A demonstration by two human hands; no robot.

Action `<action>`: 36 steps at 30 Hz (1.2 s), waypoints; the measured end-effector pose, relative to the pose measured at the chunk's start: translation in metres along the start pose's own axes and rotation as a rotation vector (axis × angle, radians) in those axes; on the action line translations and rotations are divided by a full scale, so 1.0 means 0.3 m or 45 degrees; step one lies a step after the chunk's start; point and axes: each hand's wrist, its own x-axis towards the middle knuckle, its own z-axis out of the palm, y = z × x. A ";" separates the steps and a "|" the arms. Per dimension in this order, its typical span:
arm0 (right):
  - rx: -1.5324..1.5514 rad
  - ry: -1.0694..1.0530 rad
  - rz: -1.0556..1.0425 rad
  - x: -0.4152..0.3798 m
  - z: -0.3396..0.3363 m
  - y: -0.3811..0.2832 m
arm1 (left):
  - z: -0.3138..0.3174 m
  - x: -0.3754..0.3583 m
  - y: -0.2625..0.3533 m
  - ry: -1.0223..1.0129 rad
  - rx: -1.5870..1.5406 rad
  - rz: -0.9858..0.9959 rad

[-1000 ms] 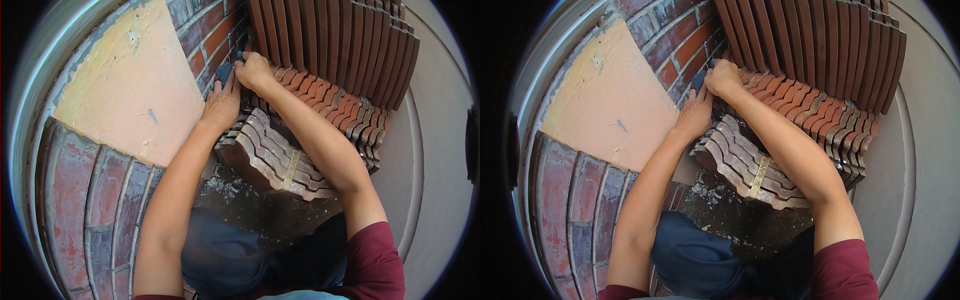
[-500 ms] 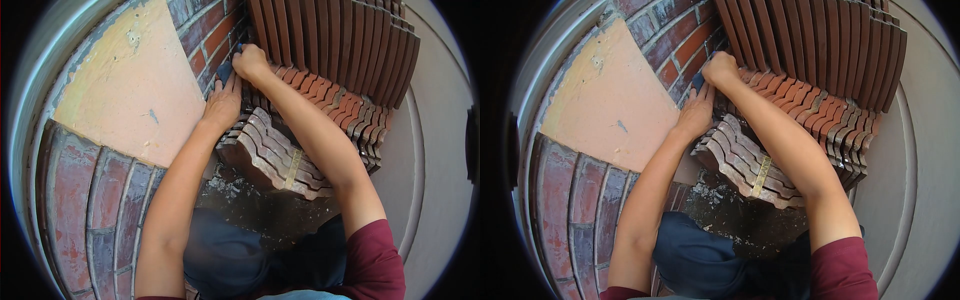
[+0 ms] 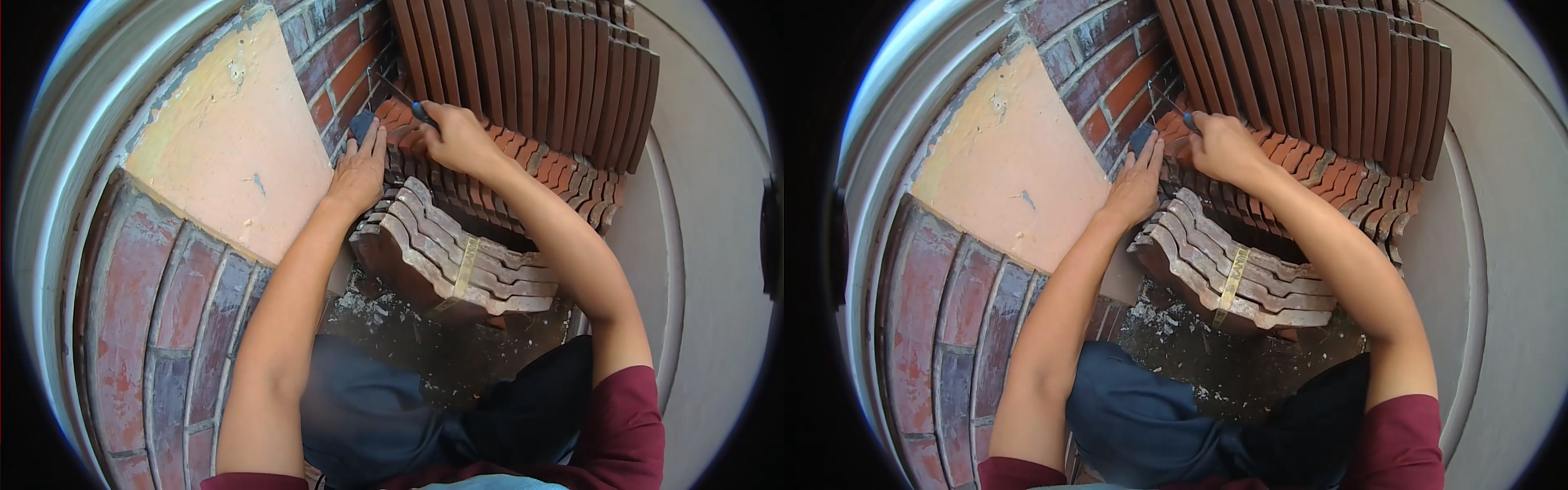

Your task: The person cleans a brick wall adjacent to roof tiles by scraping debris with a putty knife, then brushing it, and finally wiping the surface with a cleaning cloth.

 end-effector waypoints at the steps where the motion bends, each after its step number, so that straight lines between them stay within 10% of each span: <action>1: -0.035 0.115 -0.136 -0.049 -0.020 0.024 | 0.005 -0.004 0.000 0.021 -0.004 0.004; 15: -0.121 0.244 -0.169 -0.278 -0.041 0.293 | -0.102 0.247 0.026 0.432 0.259 0.326; 19: -0.097 0.280 -0.183 -0.282 -0.037 0.303 | -0.109 0.396 0.031 0.010 1.187 0.242; 26: -0.035 0.324 -0.151 -0.279 -0.032 0.307 | -0.125 0.550 0.064 -0.592 1.549 0.046; 36: -0.106 0.332 -0.168 -0.275 -0.021 0.319 | -0.031 0.687 -0.113 -0.119 1.428 0.347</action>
